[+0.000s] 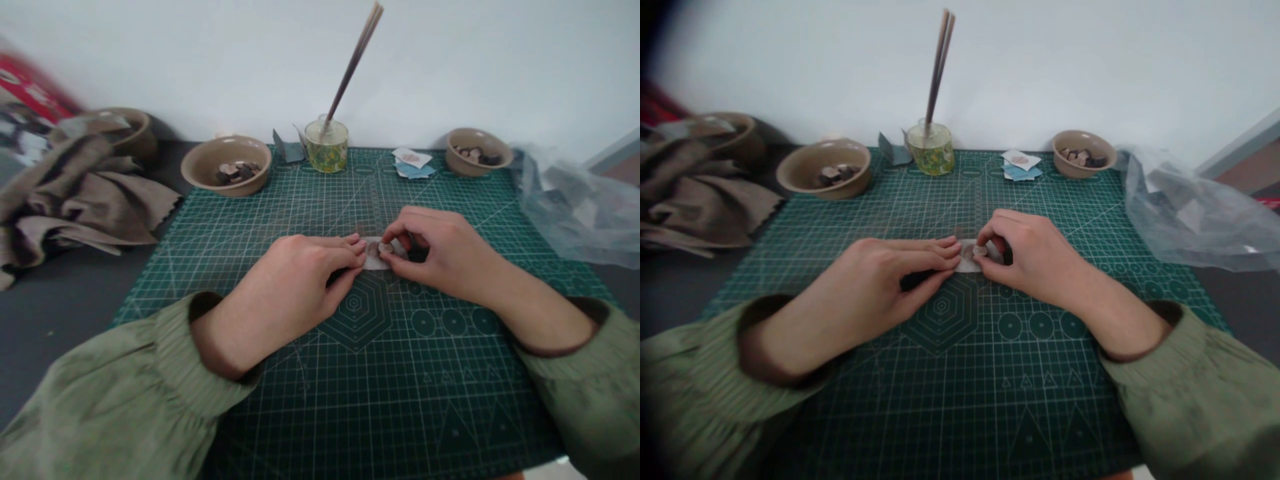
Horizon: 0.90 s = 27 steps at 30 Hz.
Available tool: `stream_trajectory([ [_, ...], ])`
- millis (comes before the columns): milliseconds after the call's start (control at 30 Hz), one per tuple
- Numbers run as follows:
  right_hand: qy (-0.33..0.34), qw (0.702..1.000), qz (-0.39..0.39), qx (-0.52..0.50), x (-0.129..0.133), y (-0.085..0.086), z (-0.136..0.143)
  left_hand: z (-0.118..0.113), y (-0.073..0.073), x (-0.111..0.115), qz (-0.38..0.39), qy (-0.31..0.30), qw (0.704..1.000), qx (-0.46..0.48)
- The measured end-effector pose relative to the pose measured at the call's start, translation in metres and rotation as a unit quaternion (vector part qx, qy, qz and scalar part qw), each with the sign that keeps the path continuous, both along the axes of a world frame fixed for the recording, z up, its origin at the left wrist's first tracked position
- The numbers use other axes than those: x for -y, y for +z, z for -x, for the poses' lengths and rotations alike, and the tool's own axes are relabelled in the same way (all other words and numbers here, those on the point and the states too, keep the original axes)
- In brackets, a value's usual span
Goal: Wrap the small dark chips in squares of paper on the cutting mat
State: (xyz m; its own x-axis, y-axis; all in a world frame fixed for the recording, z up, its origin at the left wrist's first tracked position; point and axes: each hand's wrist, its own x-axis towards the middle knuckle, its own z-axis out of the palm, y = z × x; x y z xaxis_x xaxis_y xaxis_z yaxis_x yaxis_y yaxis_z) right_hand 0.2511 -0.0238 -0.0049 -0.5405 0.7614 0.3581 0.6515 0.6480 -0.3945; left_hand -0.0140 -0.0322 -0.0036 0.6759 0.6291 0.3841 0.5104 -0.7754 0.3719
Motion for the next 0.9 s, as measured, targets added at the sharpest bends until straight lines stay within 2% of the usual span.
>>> stream_trajectory([
  [233,0.022,0.999,0.028,-0.019,0.0019,-0.0005,0.0055,0.0007,-0.0002,-0.0002,0.009,0.001,1.0,0.005],
  [433,-0.004,1.0,0.017,-0.012,0.0002,-0.0012,0.0021,0.0005,-0.0001,0.0002,0.011,0.011,1.0,-0.011],
  [600,0.021,0.999,0.031,-0.021,0.0021,-0.0023,0.0062,0.0001,0.0005,0.0006,0.024,0.01,1.0,-0.002],
  [800,-0.008,1.0,0.018,-0.008,0.001,-0.0041,0.0027,-0.0009,0.0015,0.0006,0.029,0.0,1.0,0.011],
  [900,0.004,1.0,0.021,-0.015,0.0004,-0.004,0.0069,-0.0004,0.0021,0.0006,0.027,0.001,1.0,0.005],
])
